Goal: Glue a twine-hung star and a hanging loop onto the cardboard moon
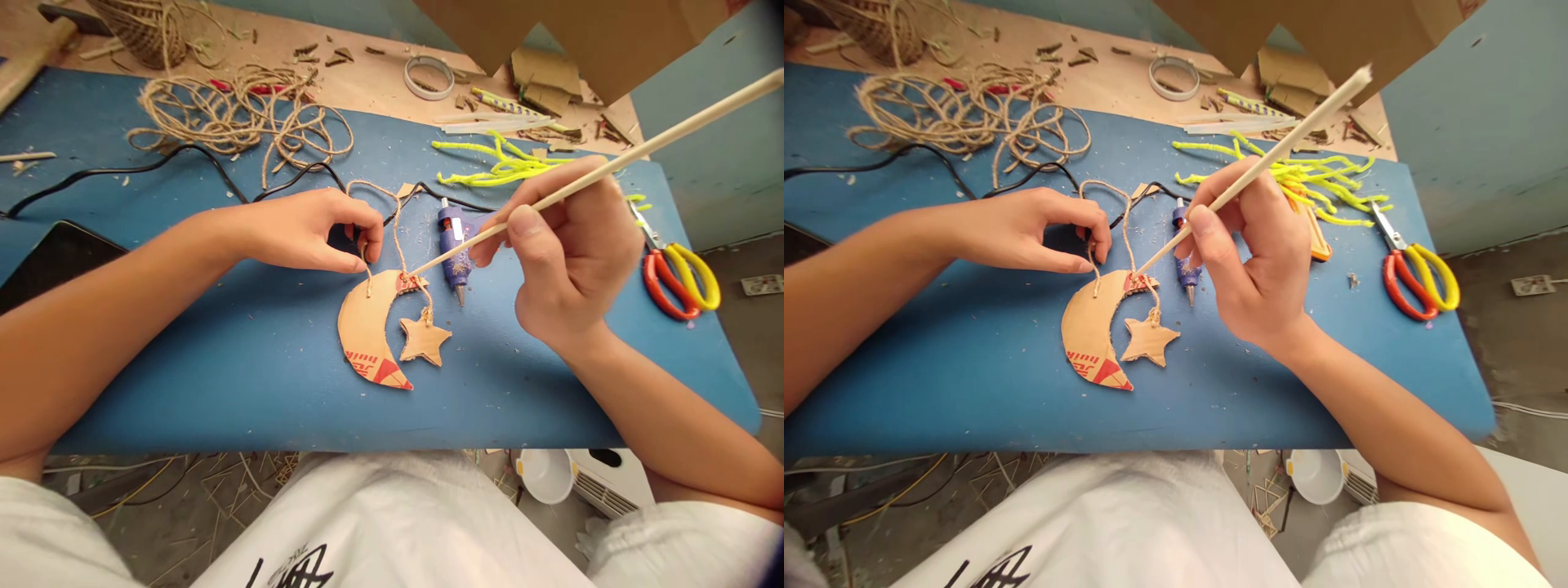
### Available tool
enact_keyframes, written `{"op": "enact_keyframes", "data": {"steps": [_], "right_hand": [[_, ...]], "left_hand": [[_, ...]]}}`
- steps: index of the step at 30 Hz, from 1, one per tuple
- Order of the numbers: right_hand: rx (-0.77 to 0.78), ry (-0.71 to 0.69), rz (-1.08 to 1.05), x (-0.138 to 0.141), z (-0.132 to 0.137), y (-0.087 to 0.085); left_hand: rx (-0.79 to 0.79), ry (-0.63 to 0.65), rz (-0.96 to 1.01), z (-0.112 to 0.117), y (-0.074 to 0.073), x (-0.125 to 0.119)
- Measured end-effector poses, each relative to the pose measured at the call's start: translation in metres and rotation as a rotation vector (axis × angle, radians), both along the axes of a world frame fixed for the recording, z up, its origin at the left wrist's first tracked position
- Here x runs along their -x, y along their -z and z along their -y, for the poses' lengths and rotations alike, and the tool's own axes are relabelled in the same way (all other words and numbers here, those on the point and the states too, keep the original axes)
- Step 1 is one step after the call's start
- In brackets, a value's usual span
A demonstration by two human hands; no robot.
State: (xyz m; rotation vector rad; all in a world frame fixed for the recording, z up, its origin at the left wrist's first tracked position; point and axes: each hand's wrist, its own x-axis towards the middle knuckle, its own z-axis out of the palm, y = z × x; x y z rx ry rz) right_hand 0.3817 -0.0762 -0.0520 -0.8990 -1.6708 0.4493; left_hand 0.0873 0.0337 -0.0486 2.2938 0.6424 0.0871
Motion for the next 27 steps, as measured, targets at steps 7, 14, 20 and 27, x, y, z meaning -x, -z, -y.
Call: {"op": "enact_keyframes", "data": {"steps": [7, 14, 20, 27], "right_hand": [[-0.029, -0.006, -0.002, 0.002, -0.004, 0.007], [0.025, 0.023, 0.004, -0.003, -0.006, 0.012], [-0.074, 0.029, -0.079, -0.004, -0.004, 0.012], [-0.057, 0.031, -0.065, 0.003, -0.001, 0.003]], "left_hand": [[0.007, -0.001, -0.007, -0.001, 0.001, 0.0], [0.005, 0.006, 0.0, 0.0, 0.0, 0.0], [0.001, 0.032, 0.017, 0.0, 0.0, 0.0], [0.005, 0.034, 0.005, 0.0, 0.0, -0.001]]}}
